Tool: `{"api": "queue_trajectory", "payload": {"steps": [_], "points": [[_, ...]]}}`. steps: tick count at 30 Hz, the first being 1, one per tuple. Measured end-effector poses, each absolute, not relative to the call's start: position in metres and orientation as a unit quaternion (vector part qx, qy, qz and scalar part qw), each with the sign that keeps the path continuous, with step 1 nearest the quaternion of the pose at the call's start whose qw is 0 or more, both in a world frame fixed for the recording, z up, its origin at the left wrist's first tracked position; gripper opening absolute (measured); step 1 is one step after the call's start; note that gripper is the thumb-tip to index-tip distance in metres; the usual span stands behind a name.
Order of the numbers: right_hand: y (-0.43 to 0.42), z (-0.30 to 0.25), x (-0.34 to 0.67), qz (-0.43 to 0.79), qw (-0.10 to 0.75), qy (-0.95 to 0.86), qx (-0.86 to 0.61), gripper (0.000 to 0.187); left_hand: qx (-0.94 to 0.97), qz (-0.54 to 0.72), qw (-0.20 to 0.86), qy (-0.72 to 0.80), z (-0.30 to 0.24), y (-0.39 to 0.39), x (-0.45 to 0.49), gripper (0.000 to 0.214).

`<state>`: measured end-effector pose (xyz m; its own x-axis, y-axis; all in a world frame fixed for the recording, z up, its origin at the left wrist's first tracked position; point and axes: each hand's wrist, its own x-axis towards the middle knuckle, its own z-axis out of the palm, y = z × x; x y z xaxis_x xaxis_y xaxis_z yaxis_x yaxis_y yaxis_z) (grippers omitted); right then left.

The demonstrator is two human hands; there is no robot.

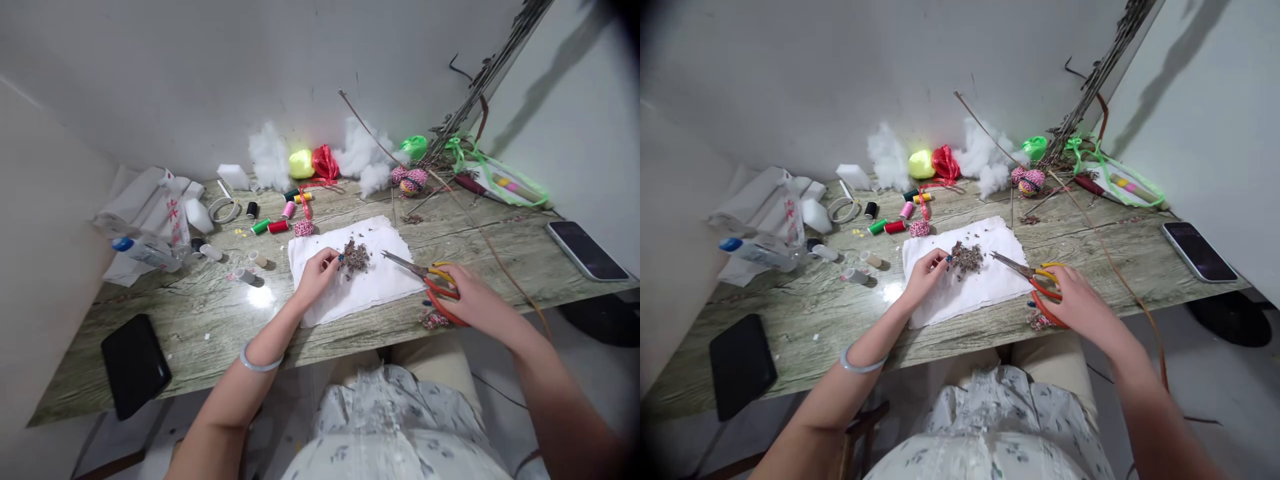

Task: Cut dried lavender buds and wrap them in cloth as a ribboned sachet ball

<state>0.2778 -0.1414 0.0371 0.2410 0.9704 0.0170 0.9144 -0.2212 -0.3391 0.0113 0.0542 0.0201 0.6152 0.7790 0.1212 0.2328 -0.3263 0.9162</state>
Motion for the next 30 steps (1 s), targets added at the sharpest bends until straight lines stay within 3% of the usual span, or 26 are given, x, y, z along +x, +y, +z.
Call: {"api": "queue_trajectory", "payload": {"steps": [4, 9, 14, 20, 25, 30], "points": [[-0.138, 0.031, 0.257, 0.008, 0.094, -0.611, -0.786, 0.072, 0.796, 0.28, 0.448, 0.296, 0.025, 0.048, 0.01, 0.017], [-0.132, 0.041, 0.236, -0.066, 0.059, -0.62, -0.78, 0.072, 0.85, 0.283, 0.377, 0.235, 0.029, 0.043, 0.009, 0.01], [-0.131, 0.061, 0.219, -0.12, -0.017, -0.639, -0.759, 0.063, 0.878, 0.284, 0.316, 0.222, 0.032, 0.037, 0.014, 0.011], [-0.128, 0.087, 0.205, -0.154, -0.086, -0.67, -0.721, 0.042, 0.832, 0.222, 0.42, 0.287, 0.032, 0.03, 0.024, 0.013], [-0.127, 0.096, 0.213, -0.17, -0.11, -0.683, -0.702, 0.029, 0.797, 0.23, 0.423, 0.365, 0.031, 0.036, 0.021, 0.014], [-0.125, 0.101, 0.211, -0.169, -0.106, -0.676, -0.71, 0.022, 0.788, 0.235, 0.478, 0.308, 0.031, 0.036, 0.021, 0.013]]}}
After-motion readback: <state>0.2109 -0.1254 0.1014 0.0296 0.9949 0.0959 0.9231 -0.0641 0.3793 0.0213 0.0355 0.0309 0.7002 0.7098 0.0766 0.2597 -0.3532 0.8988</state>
